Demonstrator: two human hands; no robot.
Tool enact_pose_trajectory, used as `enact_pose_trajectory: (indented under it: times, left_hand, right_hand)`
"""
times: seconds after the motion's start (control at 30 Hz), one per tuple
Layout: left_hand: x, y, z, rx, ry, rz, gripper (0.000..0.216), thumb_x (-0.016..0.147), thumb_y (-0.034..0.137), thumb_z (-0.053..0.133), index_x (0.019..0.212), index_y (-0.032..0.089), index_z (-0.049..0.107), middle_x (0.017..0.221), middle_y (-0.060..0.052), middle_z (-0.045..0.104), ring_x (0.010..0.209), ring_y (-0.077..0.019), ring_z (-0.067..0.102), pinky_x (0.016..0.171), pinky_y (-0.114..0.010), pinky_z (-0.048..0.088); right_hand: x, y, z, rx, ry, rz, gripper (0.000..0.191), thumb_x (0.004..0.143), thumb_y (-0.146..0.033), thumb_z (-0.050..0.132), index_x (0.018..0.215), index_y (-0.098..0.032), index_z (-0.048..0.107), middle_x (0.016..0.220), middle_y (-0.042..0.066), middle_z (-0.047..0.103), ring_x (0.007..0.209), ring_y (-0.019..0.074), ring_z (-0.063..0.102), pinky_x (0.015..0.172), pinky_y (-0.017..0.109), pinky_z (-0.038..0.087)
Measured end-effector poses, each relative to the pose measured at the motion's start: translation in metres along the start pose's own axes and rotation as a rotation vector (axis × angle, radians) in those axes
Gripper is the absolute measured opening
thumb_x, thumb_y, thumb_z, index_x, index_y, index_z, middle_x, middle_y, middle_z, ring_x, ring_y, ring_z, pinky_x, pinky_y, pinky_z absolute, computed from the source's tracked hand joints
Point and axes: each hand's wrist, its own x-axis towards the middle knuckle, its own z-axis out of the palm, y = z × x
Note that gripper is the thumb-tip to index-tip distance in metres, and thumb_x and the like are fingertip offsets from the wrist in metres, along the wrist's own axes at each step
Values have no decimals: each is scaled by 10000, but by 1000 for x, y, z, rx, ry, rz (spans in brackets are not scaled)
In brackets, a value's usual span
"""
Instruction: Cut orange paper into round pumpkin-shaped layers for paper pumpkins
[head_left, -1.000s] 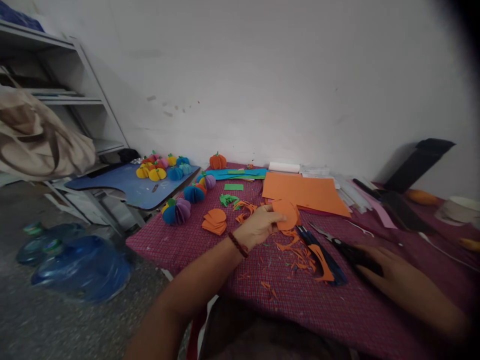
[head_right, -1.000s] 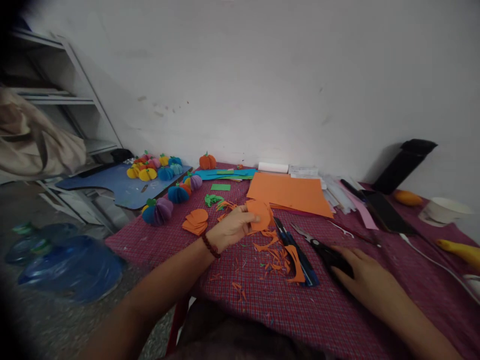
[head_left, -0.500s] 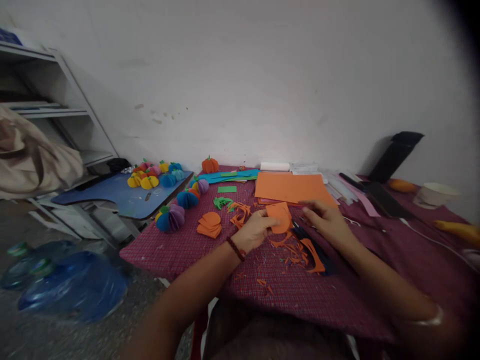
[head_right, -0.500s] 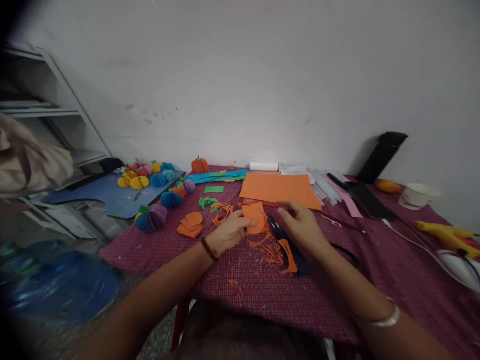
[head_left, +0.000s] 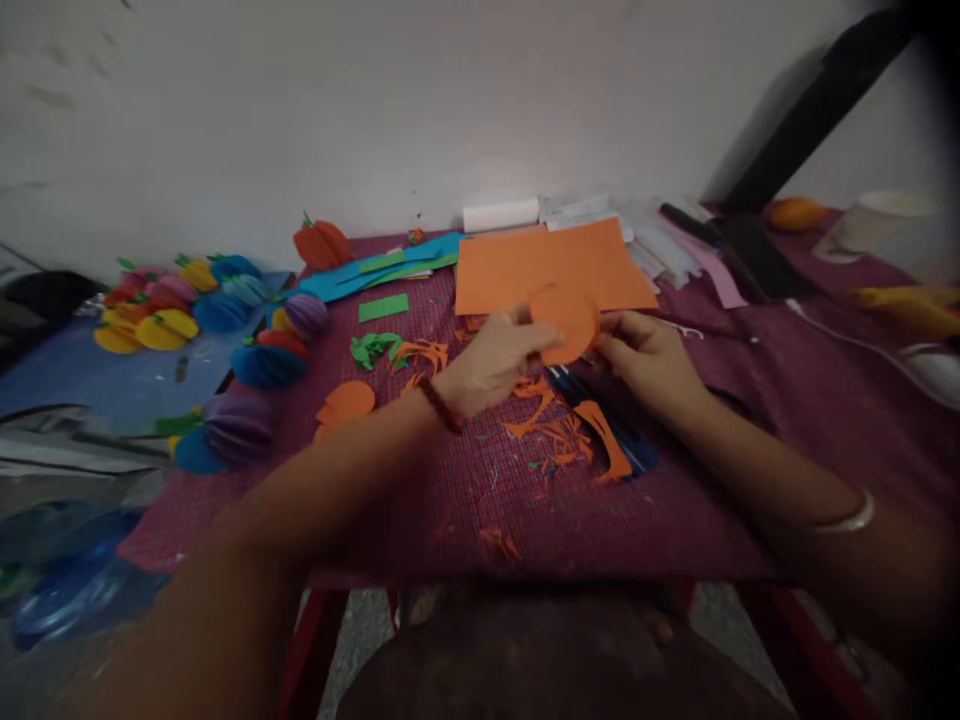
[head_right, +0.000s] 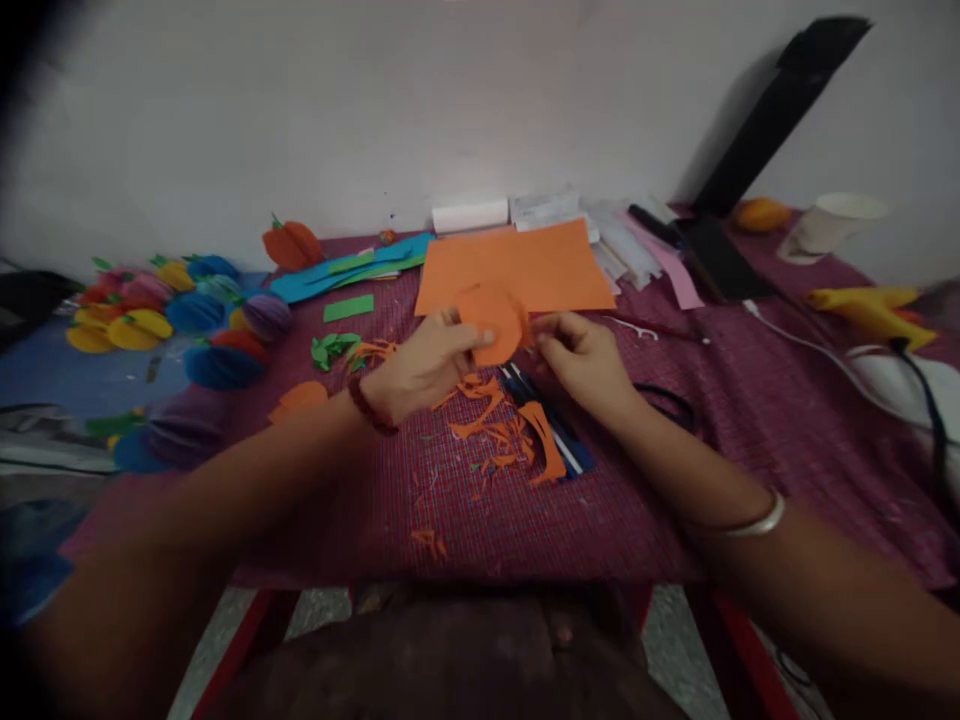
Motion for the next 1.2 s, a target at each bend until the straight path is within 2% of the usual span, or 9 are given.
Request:
enact_pose_trajectory:
  times: [0.17,0.27,0.43,0.6,0.7,0.8,0.93,1.07,1.2]
  left_hand:
    - [-30,-12,-30,-165,181,-139,176,604,46,716,758,127,688,715,-7,688,643,-102,619,678,-226,482]
    - [-44,-13,-44,-234,223,-232,220,593,72,729,801,134,696,751,-18,694,671,-124,632,692,-250,493]
    - [-36,-6,-53,-294,272,-289,213,615,99,706,820,151,693,810,-36,704,777,-171,654,787,-309,498]
    - [-33,-5,-56,-210,248,-346,189,629,138,685,815,139,715,877,-68,719,955,-224,649,931,-359,479]
    - [-36,-2,-59,-134,242,-330,166,629,147,683,791,154,719,878,-43,723,932,-210,654,965,-368,474]
    - [-38,0,-60,-69,204,-322,158,611,136,698,766,161,718,847,-36,727,906,-205,660,966,-366,477]
    - [-44,1,-63,-34,101,-237,162,620,136,711,780,155,725,830,-34,727,857,-179,660,937,-338,481]
    - [-48,0,-63,-32,47,-207,173,625,155,734,797,142,728,757,-44,713,742,-167,655,814,-309,501]
    - [-46,-1,-66,-116,43,-261,198,583,166,772,771,119,734,740,-51,705,681,-145,635,661,-231,483]
  right_hand:
    - [-7,-12,-2,89,-44,148,179,838,-314,569,944,-186,636,636,-19,599,522,108,541,510,235,434]
    - [-11,-12,-2,18,-85,143,173,864,-303,551,965,-200,646,652,-13,605,538,109,551,525,238,452]
    - [-17,-6,-9,-90,-137,68,154,856,-253,578,979,-239,671,673,-2,624,607,133,592,559,248,479]
    - [-20,-5,-3,-98,-181,-98,191,861,-199,563,1005,-253,678,805,34,695,712,171,643,626,285,498]
    - [-18,-5,2,-140,-183,-239,208,865,-179,531,1007,-231,674,867,45,710,793,187,655,719,315,504]
    - [-18,-1,2,-216,-163,-342,225,856,-135,493,994,-188,662,871,58,711,813,184,658,749,319,505]
    - [-22,-4,-1,-282,-144,-394,219,863,-129,475,983,-175,653,887,60,716,832,179,667,756,307,509]
    - [-29,-12,-7,-218,-137,-302,202,868,-137,491,957,-188,665,842,34,716,759,153,669,678,259,514]
    - [-31,-12,-15,-136,-59,-28,169,884,-204,521,963,-206,671,653,-17,655,548,109,607,510,198,476]
